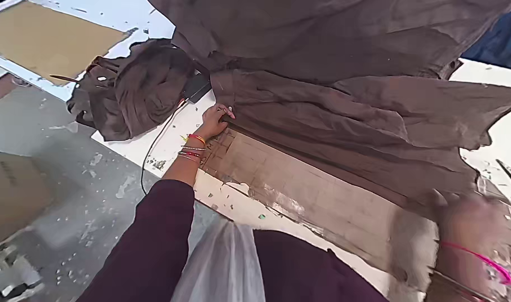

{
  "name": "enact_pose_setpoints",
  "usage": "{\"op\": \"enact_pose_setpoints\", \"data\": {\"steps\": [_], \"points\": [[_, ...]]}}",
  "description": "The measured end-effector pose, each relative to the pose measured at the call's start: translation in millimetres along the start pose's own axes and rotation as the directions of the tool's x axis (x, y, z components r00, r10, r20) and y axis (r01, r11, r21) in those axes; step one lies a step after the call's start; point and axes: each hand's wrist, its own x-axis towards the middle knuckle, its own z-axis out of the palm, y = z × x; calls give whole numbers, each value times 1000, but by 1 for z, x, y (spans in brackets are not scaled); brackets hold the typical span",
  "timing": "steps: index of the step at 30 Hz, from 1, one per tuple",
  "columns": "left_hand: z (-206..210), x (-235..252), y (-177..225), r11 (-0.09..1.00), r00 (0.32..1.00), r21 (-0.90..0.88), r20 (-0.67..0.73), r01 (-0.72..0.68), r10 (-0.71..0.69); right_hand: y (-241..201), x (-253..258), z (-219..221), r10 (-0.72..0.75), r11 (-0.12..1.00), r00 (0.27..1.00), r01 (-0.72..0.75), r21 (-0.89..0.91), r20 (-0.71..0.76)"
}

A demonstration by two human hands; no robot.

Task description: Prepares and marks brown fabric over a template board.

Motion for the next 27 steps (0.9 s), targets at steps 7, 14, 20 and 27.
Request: {"op": "enact_pose_setpoints", "data": {"steps": [7,14,20,27], "points": [[-2,-2,-10,986,992,-111,-9,-123,123,-305,-83,66,-824,448,243,833,326,511],[13,2,9,993,982,71,-167,99,-86,-325,-44,90,-891,422,288,243,874,350],[23,1,24,953,981,255,-145,163,-129,-322,-32,113,-882,200,466,228,953,74],[21,5,24,954,984,246,-90,174,-156,-348,-23,159,-890,16,394,534,846,-231]]}}
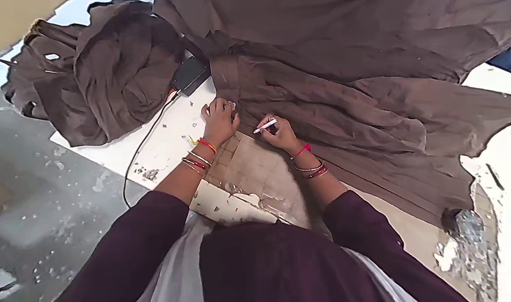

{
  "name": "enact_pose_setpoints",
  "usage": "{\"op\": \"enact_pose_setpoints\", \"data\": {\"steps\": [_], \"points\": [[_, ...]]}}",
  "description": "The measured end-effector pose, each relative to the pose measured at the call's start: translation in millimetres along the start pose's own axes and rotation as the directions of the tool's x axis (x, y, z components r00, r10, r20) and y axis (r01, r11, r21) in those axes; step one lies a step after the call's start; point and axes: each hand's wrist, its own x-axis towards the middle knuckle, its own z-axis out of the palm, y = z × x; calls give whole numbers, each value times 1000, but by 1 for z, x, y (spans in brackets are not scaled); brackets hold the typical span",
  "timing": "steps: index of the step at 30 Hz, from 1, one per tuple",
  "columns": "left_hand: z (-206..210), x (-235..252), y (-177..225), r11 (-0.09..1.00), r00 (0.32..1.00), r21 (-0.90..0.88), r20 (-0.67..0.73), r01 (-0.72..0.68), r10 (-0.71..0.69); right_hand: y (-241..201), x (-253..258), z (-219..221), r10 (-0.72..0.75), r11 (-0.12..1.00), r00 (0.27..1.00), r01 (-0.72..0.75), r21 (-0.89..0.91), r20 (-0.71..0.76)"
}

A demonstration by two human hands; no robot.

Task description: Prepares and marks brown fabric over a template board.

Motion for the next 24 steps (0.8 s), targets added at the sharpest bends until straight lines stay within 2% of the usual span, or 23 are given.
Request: {"op": "enact_pose_setpoints", "data": {"steps": [3,7,9,13,16,18,19,20,21,22,23,24], "points": [[1,0,-1,1000,1000,-12,-4,-4,4,-25,-7,-3,92,995,995,-90,-45,50],[2,-1,-3,999,999,-29,-18,-32,31,-11,-5,9,-12,957,997,34,-287,79],[2,-1,-4,999,999,-29,-18,-35,34,-11,-4,14,-10,920,999,27,-391,46],[1,0,-4,999,1000,-24,-13,-26,26,-11,-5,8,86,940,991,-115,-321,-104],[0,0,-3,999,1000,-26,1,-20,20,-16,-4,12,27,914,997,-56,-402,-76],[-1,1,-3,1000,1000,-22,15,-19,19,-26,-2,14,44,884,996,-74,-461,-76],[-1,0,-3,999,1000,-23,12,-23,23,-27,-2,14,82,902,988,-128,-412,-127],[-1,0,-4,999,1000,-30,12,-25,25,-22,-2,13,131,945,963,-193,-264,-238],[-1,1,-5,999,1000,-34,10,-26,26,-14,2,10,215,971,903,-238,-17,-371],[-2,2,-5,999,1000,-36,6,-26,26,-15,4,2,320,942,838,-231,244,-442],[-1,3,-5,999,1000,-35,-2,-26,26,-25,0,-11,382,892,812,-200,405,-441],[-1,3,-5,999,1000,-40,-1,-26,26,-33,-12,-24,377,873,834,-176,454,-403]]}}
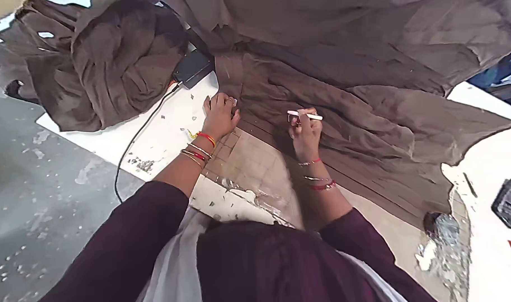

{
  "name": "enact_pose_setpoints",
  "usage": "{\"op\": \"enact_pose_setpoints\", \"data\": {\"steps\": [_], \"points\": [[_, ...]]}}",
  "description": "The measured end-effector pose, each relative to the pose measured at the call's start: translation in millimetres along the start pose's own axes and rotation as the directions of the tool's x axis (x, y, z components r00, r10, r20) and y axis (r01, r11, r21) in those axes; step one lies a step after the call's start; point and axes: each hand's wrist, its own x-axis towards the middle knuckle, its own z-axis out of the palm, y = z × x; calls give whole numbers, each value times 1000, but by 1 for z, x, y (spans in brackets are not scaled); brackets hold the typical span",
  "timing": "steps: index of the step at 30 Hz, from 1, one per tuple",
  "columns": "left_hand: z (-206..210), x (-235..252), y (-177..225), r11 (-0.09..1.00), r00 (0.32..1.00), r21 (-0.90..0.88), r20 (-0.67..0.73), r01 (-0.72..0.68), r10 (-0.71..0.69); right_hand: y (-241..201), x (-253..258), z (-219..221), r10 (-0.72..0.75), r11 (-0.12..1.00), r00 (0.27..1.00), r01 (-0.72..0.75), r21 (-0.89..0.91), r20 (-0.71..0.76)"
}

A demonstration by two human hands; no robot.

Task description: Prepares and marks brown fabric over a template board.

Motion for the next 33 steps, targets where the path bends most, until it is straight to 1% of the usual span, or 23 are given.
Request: {"op": "enact_pose_setpoints", "data": {"steps": [1,3,5,8,11,12,14,15,16,17,19,20,21,22,25,26,27,28,29,30,31,32,33], "points": [[0,-1,0,1000,1000,-3,7,-2,2,-7,-11,-17,-16,999,996,21,-50,84],[-2,-2,0,1000,1000,-10,11,-8,8,-7,-31,-46,-63,947,971,131,-295,229],[0,-1,-1,999,1000,-25,-4,-26,26,4,-46,-60,-101,865,957,220,-451,273],[0,-1,-1,999,1000,-36,4,-19,19,16,-54,-62,-124,834,952,253,-491,280],[-3,-1,1,1000,999,-18,32,3,-3,19,-54,-59,-128,791,934,300,-534,334],[-4,0,1,1000,999,-11,39,8,-8,19,-53,-58,-142,750,922,337,-569,359],[-4,-1,2,1000,999,-10,39,9,-9,17,-55,-51,-177,629,909,400,-667,378],[-4,-2,3,1000,999,-12,38,6,-6,15,-56,-46,-180,568,911,405,-717,371],[-4,-2,3,1000,999,-14,40,5,-5,12,-56,-41,-165,545,926,373,-751,339],[-4,-2,3,1000,999,-20,37,4,-3,10,-54,-38,-151,567,946,320,-759,286],[-4,-1,1,1000,1000,-17,27,-2,2,14,-50,-39,-149,676,977,214,-705,153],[-4,0,1,1000,1000,-15,28,-4,4,15,-48,-40,-116,715,987,163,-680,115],[-3,-1,1,1000,1000,-14,28,-3,4,15,-47,-40,-96,720,990,143,-679,107],[-3,-1,1,1000,1000,-12,30,-3,3,13,-48,-37,-86,695,989,143,-705,116],[-4,-2,2,1000,999,-11,37,3,-3,9,-49,-28,-103,571,986,164,-804,129],[-3,-1,2,1000,999,-10,42,8,-8,8,-48,-27,-89,581,992,129,-804,94],[-3,-1,2,1000,999,-10,44,13,-12,7,-46,-29,-74,658,997,63,-750,19],[-2,-1,1,1000,999,-10,43,14,-14,6,-45,-33,-57,787,994,-11,-617,-90],[-3,-1,1,1000,999,-11,39,12,-11,1,-46,-36,-15,909,979,-71,-410,-204],[-4,1,1,1000,1000,-15,27,3,-3,-10,-49,-41,46,974,966,-99,-202,-254],[-4,1,1,1000,1000,-20,20,-2,2,-21,-56,-51,74,993,967,-95,-74,-243],[-3,0,0,1000,1000,-26,19,-6,6,-25,-65,-65,53,996,980,-65,-57,-192],[-2,-1,-1,999,1000,-30,14,-13,13,-23,-74,-83,12,989,993,-29,-145,-116]]}}
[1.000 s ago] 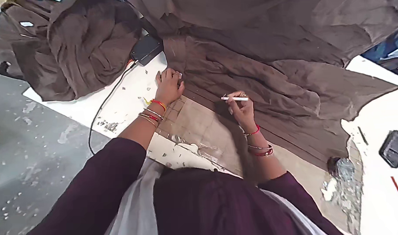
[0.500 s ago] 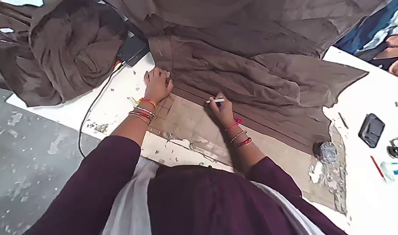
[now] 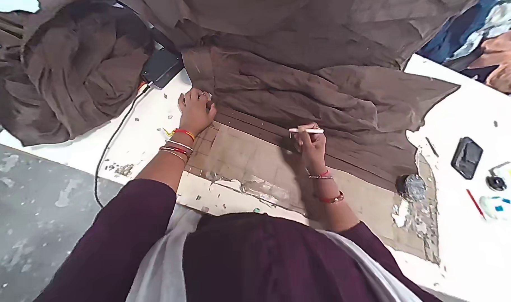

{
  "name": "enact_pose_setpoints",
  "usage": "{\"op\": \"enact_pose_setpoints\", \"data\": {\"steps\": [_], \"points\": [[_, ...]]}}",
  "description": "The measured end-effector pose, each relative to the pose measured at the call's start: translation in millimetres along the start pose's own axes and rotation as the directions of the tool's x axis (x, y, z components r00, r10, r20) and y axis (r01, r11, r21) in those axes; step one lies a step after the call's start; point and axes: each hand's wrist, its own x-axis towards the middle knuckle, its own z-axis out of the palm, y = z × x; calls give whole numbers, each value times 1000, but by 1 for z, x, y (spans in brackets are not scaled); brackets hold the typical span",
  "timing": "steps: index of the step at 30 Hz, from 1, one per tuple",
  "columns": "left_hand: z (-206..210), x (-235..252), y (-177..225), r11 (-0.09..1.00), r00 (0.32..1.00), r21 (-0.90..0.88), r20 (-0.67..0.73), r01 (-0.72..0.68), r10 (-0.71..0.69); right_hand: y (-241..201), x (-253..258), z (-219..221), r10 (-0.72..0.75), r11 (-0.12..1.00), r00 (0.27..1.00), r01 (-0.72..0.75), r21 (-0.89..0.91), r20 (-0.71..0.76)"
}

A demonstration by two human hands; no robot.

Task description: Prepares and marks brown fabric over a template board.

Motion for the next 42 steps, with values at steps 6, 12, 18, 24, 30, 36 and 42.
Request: {"op": "enact_pose_setpoints", "data": {"steps": [6,12,18,24,30,36,42], "points": [[2,0,-1,1000,1000,11,-12,-18,18,17,-25,-44,27,980,995,-9,-198,92],[0,-1,0,999,1000,34,8,-8,8,23,-29,-37,-139,807,983,184,-561,122],[3,0,-4,999,1000,31,-16,-19,20,20,-25,-22,-132,685,991,106,-720,21],[2,-1,-1,999,1000,31,-14,-17,17,24,-17,-22,-82,817,993,17,-577,-86],[3,0,-2,999,1000,35,-4,-8,8,20,-8,-11,-96,747,969,-81,-660,-228],[1,-1,-2,999,999,17,-24,-31,31,-7,-43,-64,91,996,915,-86,30,-393],[1,-3,0,999,999,16,-18,-40,41,10,-71,-111,-37,950,970,-41,-310,-240]]}}
